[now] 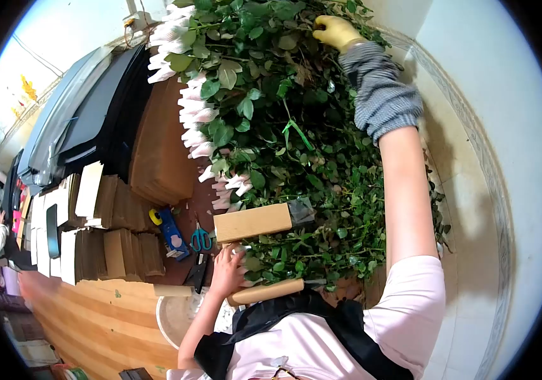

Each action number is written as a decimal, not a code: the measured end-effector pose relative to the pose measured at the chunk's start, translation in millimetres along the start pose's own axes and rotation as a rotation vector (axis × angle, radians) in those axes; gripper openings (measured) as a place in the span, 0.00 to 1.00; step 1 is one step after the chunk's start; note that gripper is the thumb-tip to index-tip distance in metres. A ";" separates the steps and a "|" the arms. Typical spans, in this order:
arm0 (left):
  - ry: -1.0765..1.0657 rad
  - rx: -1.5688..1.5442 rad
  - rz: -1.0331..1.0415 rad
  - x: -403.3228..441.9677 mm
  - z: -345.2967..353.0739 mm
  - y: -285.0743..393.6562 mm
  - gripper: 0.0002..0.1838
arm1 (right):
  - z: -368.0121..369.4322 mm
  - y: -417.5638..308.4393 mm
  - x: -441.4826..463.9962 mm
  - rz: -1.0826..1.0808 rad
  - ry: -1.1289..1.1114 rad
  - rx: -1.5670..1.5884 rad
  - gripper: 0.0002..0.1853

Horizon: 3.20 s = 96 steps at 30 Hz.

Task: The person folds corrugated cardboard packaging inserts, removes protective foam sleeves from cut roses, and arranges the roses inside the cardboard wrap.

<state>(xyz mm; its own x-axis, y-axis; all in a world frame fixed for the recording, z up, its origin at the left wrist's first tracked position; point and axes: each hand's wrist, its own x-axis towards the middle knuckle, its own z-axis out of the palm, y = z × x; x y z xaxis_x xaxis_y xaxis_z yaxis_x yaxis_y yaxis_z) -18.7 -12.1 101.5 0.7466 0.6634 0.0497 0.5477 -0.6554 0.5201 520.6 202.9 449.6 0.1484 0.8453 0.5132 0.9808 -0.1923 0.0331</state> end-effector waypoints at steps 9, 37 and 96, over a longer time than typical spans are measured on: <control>0.040 -0.015 0.042 0.1 6.4 -4.0 0.33 | -2.5 -20.3 -24.5 0.218 0.039 -0.033 0.16; 0.022 -0.041 0.009 0.9 2.6 -2.5 0.34 | -56.7 78.3 -114.9 0.591 -0.390 -0.323 0.35; -0.006 -0.058 -0.041 1.9 3.7 -4.2 0.34 | 109.8 56.0 -261.0 0.678 0.498 -0.071 0.16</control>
<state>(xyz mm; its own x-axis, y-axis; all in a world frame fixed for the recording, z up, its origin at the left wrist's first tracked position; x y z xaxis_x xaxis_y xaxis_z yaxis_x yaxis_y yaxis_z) -18.2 -9.4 96.3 0.7263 0.6870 0.0225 0.5552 -0.6057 0.5699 550.7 26.3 223.3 0.6126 0.2207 0.7589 0.6869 -0.6236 -0.3732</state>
